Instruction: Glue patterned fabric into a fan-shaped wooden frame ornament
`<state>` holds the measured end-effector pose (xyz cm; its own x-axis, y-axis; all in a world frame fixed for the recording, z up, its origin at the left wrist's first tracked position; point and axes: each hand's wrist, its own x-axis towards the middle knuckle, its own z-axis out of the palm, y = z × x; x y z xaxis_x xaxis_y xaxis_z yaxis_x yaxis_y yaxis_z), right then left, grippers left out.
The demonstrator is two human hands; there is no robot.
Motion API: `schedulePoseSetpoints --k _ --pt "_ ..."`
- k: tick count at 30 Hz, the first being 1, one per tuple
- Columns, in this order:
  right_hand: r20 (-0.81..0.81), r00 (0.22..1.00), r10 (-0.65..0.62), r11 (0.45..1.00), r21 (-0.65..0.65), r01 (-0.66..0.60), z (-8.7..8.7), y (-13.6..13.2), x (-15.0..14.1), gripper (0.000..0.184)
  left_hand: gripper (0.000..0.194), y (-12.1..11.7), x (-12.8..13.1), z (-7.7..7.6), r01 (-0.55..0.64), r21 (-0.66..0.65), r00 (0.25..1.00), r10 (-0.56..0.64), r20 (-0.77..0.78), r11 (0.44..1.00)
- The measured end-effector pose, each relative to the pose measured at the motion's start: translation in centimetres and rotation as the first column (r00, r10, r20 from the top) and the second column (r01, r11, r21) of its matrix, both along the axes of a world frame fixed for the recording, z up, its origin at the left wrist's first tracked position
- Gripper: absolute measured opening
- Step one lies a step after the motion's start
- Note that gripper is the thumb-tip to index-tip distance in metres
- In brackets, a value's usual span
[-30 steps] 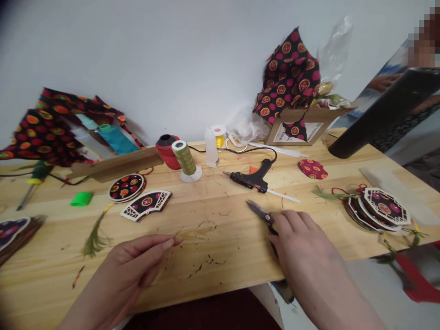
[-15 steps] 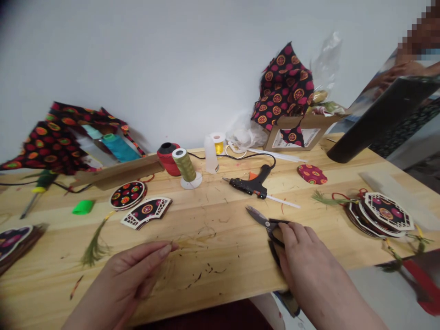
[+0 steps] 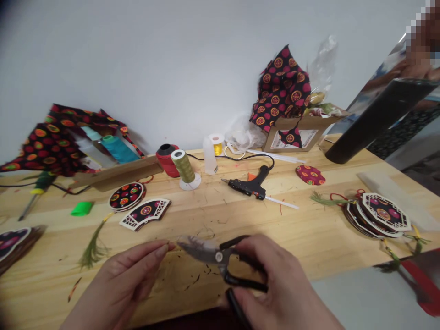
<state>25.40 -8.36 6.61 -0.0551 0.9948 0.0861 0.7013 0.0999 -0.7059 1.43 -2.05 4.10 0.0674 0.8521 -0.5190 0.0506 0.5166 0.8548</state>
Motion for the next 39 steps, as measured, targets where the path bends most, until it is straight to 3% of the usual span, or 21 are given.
schedulePoseSetpoints --k 3,8,14,18,21,27,34,39 --pt "-0.099 0.992 0.083 0.986 -0.136 -0.096 0.5 0.0 -1.6 0.031 0.042 0.0 -0.1 0.1 -0.001 0.009 1.000 0.001 -0.005 1.000" --pt "-0.023 0.982 0.185 0.914 -0.362 -0.181 -0.1 1.3 -2.3 0.024 0.042 0.1 -0.3 0.5 -0.042 0.023 0.999 0.042 0.001 0.999" --pt "0.112 0.977 0.184 0.880 -0.461 -0.112 0.3 2.3 -3.7 0.020 0.033 -0.1 0.2 1.4 -0.056 0.096 0.997 0.060 -0.041 0.994" --pt "0.031 0.979 0.200 0.825 -0.544 -0.151 1.1 2.8 -4.1 0.016 0.024 -0.2 0.2 1.5 0.046 0.149 0.993 -0.029 -0.114 0.988" --pt "-0.068 0.978 0.198 0.801 -0.564 -0.201 1.4 3.1 -4.1 0.017 0.022 -0.3 0.4 1.6 0.104 0.158 0.986 -0.080 -0.147 0.982" --pt "-0.222 0.960 0.170 0.745 -0.609 -0.273 1.3 2.9 -4.1 0.019 0.017 -0.6 0.9 2.1 0.071 0.175 0.986 -0.043 -0.159 0.982" --pt "-0.293 0.951 0.098 0.796 -0.551 -0.252 0.5 2.1 -4.5 0.015 0.017 -0.2 0.3 1.8 0.143 0.181 0.985 -0.122 -0.123 0.973" --pt "-0.319 0.938 0.133 0.792 -0.535 -0.294 0.4 2.5 -4.4 0.012 0.019 -0.2 0.4 1.8 0.120 0.153 0.988 -0.104 -0.113 0.981"
